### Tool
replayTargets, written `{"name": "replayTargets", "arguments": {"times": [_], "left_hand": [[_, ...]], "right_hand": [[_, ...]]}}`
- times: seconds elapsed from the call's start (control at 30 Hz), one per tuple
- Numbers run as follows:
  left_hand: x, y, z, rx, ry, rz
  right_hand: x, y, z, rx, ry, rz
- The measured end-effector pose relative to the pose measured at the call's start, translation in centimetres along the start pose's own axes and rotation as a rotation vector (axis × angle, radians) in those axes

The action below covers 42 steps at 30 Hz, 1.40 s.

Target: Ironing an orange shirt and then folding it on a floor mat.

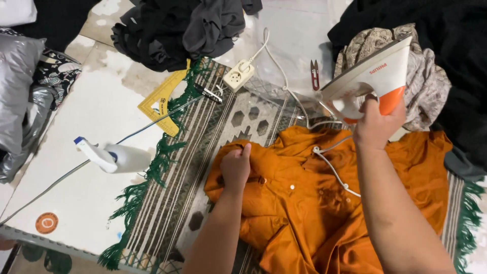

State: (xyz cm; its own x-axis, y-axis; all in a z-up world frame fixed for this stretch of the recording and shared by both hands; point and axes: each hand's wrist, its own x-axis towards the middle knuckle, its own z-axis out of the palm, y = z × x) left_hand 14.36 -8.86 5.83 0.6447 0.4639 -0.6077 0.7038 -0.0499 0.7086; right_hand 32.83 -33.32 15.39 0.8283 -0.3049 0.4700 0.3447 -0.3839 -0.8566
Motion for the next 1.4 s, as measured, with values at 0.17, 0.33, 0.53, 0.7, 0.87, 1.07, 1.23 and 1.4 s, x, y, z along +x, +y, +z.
{"name": "replayTargets", "arguments": {"times": [0.17,0.33,0.53,0.7,0.87,1.07,1.23,1.4], "left_hand": [[2.5,-4.9,1.5,-0.235,-0.016,-0.192],[-1.9,-1.3,-1.3,-0.414,0.023,-0.131],[-2.2,-2.7,-0.4,-0.229,0.169,0.117],[-0.5,-5.0,0.7,-0.063,0.215,0.204],[-0.3,-5.6,0.4,-0.027,0.148,0.212],[-1.5,-4.2,-0.5,0.080,0.019,0.154],[-1.8,-3.2,-0.9,0.140,-0.025,0.096],[-2.7,-4.6,1.0,0.159,0.108,0.278]], "right_hand": [[-2.1,6.2,6.7,0.226,0.120,0.107],[-6.1,4.4,11.1,0.359,0.138,0.190],[-9.3,11.3,13.4,0.312,0.061,0.104],[-12.4,16.5,10.9,0.118,-0.207,-0.031],[-12.6,13.7,7.5,-0.178,-0.298,0.059],[-12.4,10.6,6.1,-0.315,-0.246,0.146],[-10.4,9.9,5.1,-0.243,-0.167,0.183],[-8.4,6.0,4.2,-0.211,-0.170,-0.014]]}}
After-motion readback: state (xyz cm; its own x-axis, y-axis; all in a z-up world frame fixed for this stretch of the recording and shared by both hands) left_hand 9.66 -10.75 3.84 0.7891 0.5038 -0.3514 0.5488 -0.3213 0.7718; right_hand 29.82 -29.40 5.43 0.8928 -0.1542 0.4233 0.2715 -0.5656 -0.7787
